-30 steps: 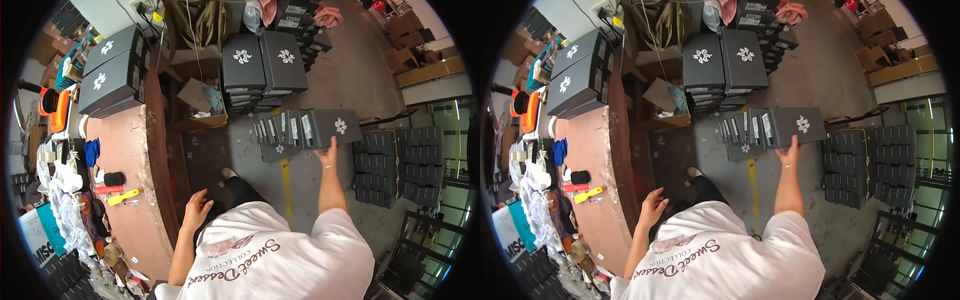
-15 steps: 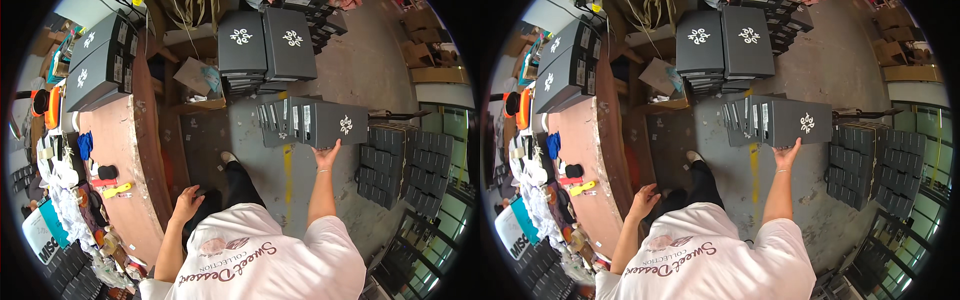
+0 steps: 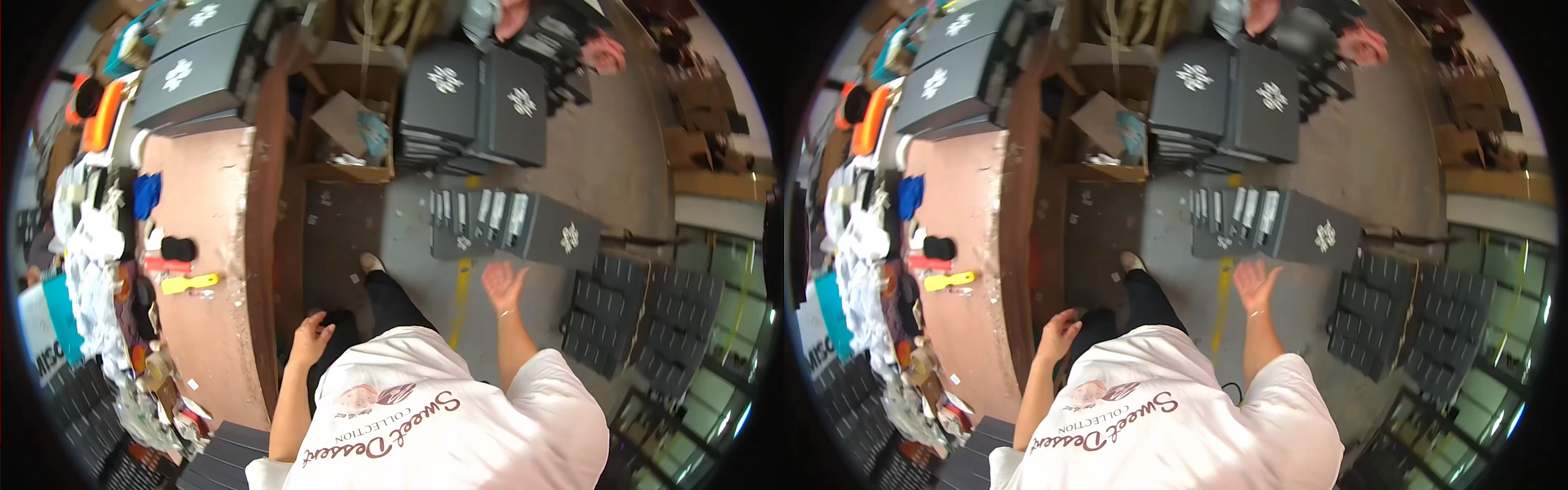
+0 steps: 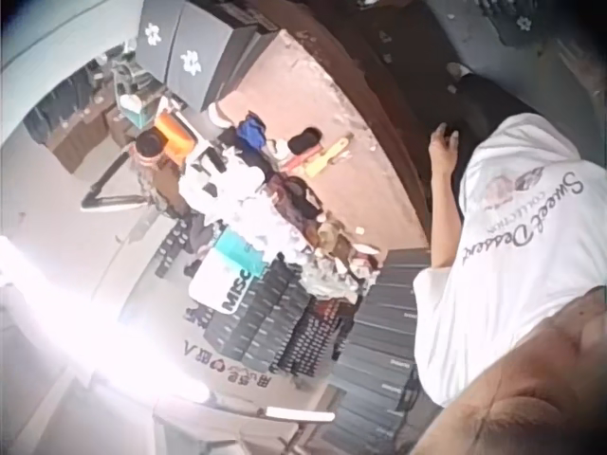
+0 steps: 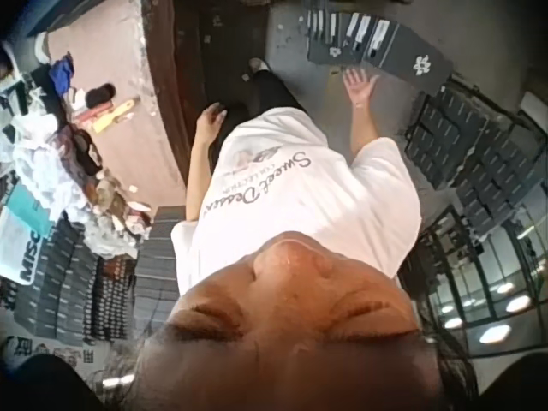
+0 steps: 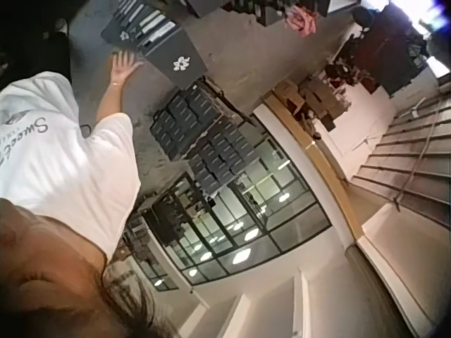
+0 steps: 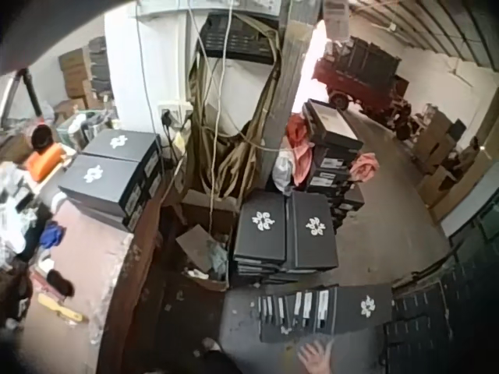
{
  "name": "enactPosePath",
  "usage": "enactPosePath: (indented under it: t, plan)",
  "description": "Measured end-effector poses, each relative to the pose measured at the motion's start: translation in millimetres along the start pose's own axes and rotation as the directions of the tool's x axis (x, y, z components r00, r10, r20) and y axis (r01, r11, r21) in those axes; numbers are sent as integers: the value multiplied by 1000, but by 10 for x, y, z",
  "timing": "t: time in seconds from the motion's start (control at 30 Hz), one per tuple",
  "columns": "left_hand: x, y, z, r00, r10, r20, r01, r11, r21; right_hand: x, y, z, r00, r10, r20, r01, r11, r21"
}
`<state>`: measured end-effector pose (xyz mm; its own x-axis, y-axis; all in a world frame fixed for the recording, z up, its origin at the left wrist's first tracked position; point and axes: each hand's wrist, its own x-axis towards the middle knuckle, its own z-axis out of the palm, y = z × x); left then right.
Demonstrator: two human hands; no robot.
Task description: The recorder is packing shoes into boxes, applying labels, and using a cleaning cloth or applicator for finishing touches.
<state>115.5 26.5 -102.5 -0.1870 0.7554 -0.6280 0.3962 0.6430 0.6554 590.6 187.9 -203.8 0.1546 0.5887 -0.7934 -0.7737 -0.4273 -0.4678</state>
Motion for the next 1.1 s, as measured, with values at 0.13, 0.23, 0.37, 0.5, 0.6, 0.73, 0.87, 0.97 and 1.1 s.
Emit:
enactPosePath:
  t: [0.13, 0.23, 0.37, 0.5, 0.6, 0.73, 0.87, 0.97, 1.1]
  plan:
    - [-397, 5, -173, 990, -3, -141, 10, 999, 45, 62, 1219, 572, 920, 391, 14, -65, 188, -980]
    - [-886, -150, -158, 940, -69, -335, 27, 991, -128, -337, 2123, 1944, 722, 580, 378, 431, 50, -901]
    - [-1390, -633, -33, 803, -132, -581, -4, 974, -226, -1816, 3064, 3874, 32, 682, 730, 844, 373, -386]
    - [-2137, -1044, 480, 632, -356, -689, 82, 914, -396, -4998, 3326, 4140, -856, 383, 347, 491, 811, 317]
    - [-2607, -1154, 838, 473, -491, -732, 40, 842, -538, -6770, 3079, 3485, -996, 72, 47, 85, 907, 412]
    - [-2807, -1289, 906, 380, -556, -739, -7, 797, -603, -8050, 3220, 2609, -874, -307, -377, -484, 615, 623]
    - [-2822, -1541, 820, 394, -543, -742, -41, 796, -604, -8459, 4211, 2129, -813, -308, -493, -535, 63, 843]
    - [-2982, -1528, 542, 336, -514, -789, -101, 813, -573, -8189, 4095, 2692, -785, -353, -509, -560, 52, 827]
    - [-3446, -766, -400, -2, -418, -909, -799, 547, -250, -7276, 4047, 3644, -804, -473, -360, -516, 255, 818]
